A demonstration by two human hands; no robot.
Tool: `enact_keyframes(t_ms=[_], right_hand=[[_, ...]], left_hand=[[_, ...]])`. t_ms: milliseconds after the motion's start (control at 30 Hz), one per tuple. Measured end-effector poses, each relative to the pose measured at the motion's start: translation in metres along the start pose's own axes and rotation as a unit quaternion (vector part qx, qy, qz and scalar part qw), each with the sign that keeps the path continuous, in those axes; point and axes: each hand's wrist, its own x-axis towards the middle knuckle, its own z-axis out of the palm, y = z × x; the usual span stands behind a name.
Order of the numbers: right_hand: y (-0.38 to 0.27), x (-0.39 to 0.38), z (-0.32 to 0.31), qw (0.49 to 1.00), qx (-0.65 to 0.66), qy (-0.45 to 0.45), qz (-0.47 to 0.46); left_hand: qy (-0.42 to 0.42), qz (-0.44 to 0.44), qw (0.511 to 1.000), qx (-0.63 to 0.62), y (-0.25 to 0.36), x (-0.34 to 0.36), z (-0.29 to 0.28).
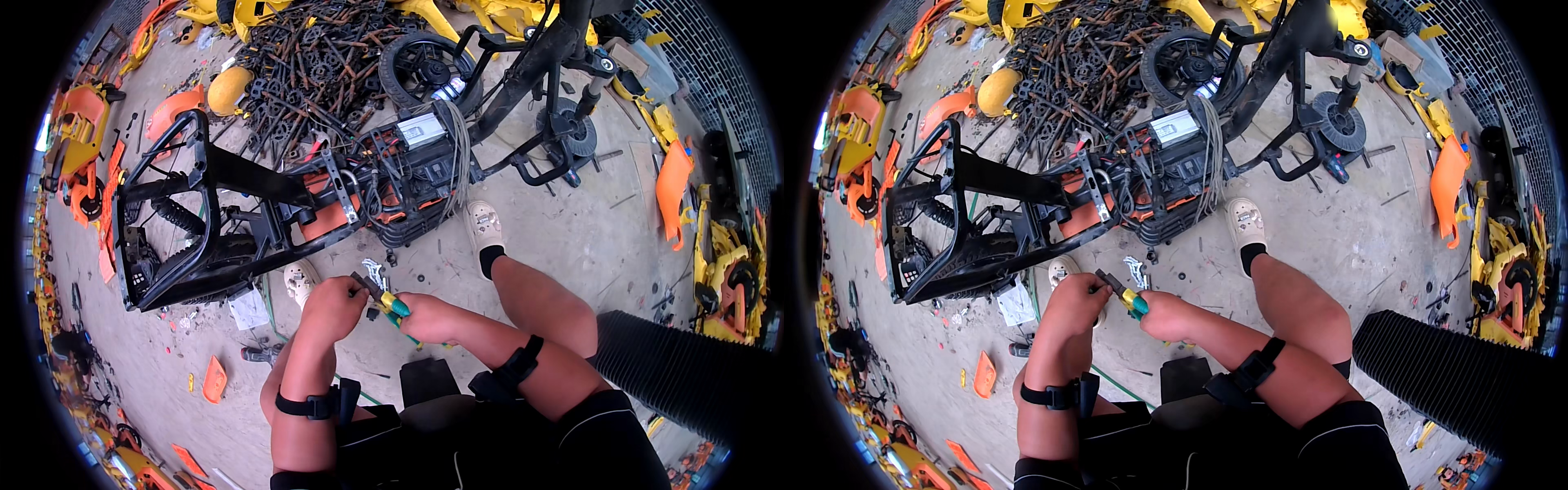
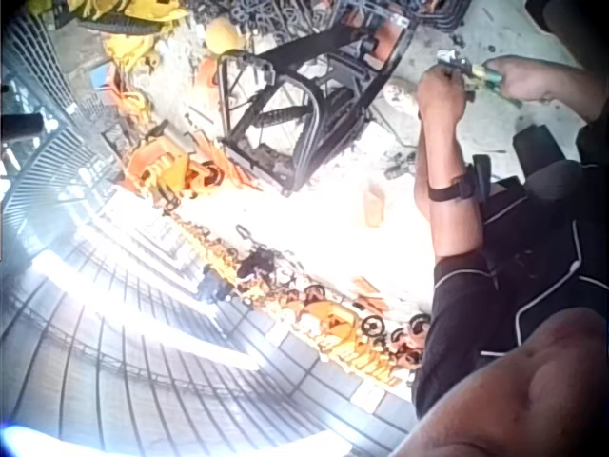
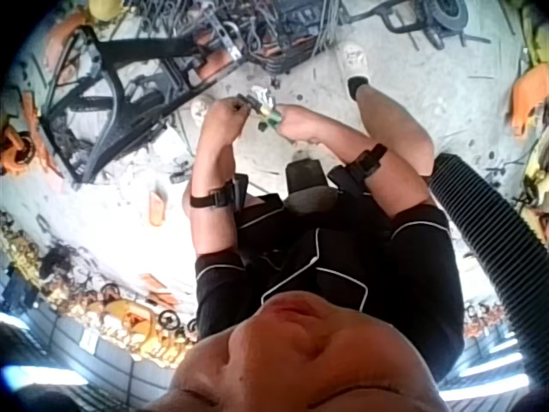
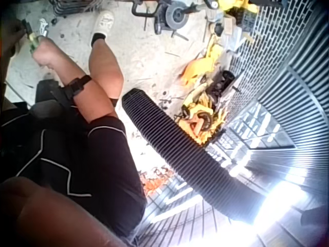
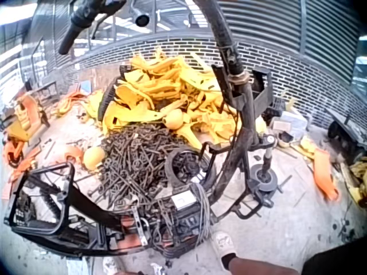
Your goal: The person works on the wiring and internal components of an electric scooter frame by hand and using pliers, removing small parts and adjusting connections amidst a large pile of scooter components.
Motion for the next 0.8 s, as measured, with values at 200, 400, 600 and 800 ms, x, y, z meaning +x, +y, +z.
enact_keyframes(t_ms=[200,400,600,800], right_hand=[[0.005,0.002,-0.002,0.999,-0.020,0.001,-0.042],[0.006,0.004,-0.006,0.995,-0.066,-0.016,-0.067],[-0.018,-0.009,-0.013,0.997,-0.032,-0.002,-0.071],[0.004,0.011,-0.003,0.979,0.122,-0.003,-0.164]], left_hand=[[-0.012,0.011,1.000,0.013,0.001,0.001,-0.001],[-0.012,0.010,1.000,0.002,0.002,0.003,-0.003],[-0.004,-0.034,0.998,-0.061,0.006,0.000,-0.013],[0.029,-0.029,0.997,-0.068,0.010,0.004,-0.011]])
